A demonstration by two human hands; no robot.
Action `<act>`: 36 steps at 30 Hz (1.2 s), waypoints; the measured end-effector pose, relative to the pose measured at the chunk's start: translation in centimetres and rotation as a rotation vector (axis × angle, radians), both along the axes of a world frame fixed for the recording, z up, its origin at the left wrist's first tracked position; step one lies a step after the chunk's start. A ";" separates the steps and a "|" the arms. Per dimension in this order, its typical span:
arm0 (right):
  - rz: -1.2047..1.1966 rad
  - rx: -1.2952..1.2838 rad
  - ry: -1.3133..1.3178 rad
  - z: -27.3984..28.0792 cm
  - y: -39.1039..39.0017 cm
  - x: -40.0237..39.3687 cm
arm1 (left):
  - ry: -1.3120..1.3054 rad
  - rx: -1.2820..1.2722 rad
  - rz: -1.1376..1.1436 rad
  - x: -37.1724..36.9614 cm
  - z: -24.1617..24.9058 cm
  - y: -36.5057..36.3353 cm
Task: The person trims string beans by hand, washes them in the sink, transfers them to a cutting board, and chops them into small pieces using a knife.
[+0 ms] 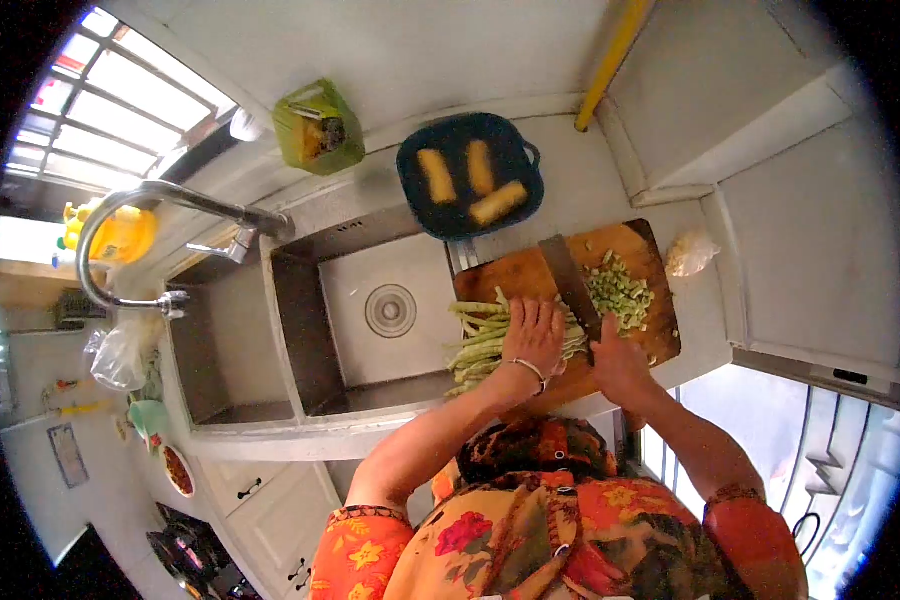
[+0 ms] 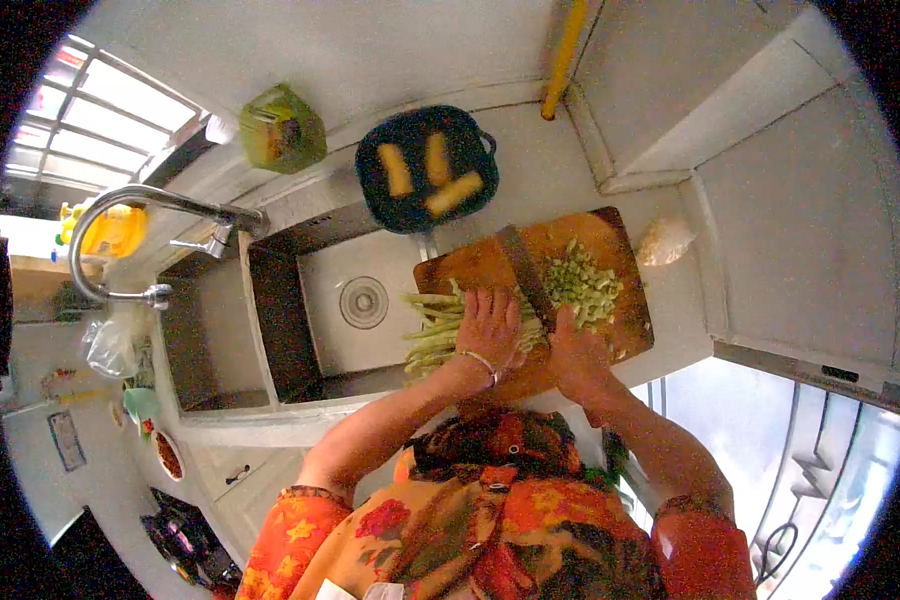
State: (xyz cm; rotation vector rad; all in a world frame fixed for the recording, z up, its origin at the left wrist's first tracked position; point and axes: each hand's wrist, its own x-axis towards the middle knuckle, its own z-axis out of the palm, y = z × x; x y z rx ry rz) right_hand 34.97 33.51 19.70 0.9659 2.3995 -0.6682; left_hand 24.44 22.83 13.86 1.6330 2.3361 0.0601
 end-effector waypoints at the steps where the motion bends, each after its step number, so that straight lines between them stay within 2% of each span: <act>1: -0.067 -0.022 0.050 0.2 0.0 0.4 | -0.004 -0.011 -0.009 0.1 0.0 0.0; 3: -0.138 -0.045 0.103 -0.6 0.3 1.4 | -0.007 -0.022 -0.022 0.3 -0.6 -0.2; 5: -0.064 -0.071 0.306 -2.0 1.1 3.0 | -0.050 -0.048 0.034 0.6 -1.2 -0.1; 6: -0.068 -0.067 0.316 -1.7 0.9 3.2 | -0.040 -0.045 0.030 0.8 -1.7 -0.2; 8: 0.036 0.081 0.375 -0.6 0.4 3.2 | 0.156 0.110 0.102 1.2 -2.8 -0.5; 9: 0.069 0.132 0.394 0.2 0.2 3.2 | 0.159 0.110 0.098 1.3 -3.2 -0.6; 11: 0.014 0.054 0.236 2.7 -0.2 3.1 | 0.316 0.173 0.085 1.4 -3.5 -0.8; 12: 0.005 0.057 0.232 3.5 -0.4 3.4 | 0.312 0.177 0.076 1.3 -3.1 -0.7; 15: 0.129 0.028 0.100 4.3 -0.7 3.8 | 0.221 0.096 0.063 1.0 -1.2 -0.3; 17: 0.119 -0.167 -0.013 4.4 -0.3 3.1 | 0.095 -0.070 0.066 0.8 0.9 -0.1; 18: 0.119 -0.166 -0.016 4.4 -0.3 2.8 | 0.091 -0.069 0.066 0.6 0.9 0.1; 20: 0.178 -0.053 -0.037 4.6 -0.6 2.3 | 0.029 -0.345 0.016 0.5 0.8 0.7; 24: 0.320 0.105 0.054 4.8 -0.7 1.1 | 0.064 -0.306 0.024 0.9 0.0 0.3; 26: 0.269 -0.085 -0.093 4.0 0.0 -0.2 | 0.092 -0.093 0.030 0.8 -0.2 0.0; 29: 0.122 -0.067 -0.048 0.4 0.2 -0.4 | 0.073 -0.058 0.058 0.5 0.1 0.3; 32: 0.096 -0.010 0.080 0.7 -0.9 -0.1 | 0.060 -0.058 0.068 0.6 0.1 0.4; 36: 0.029 -0.027 0.058 1.6 -1.2 0.1 | 0.071 -0.023 0.068 0.7 -0.3 0.1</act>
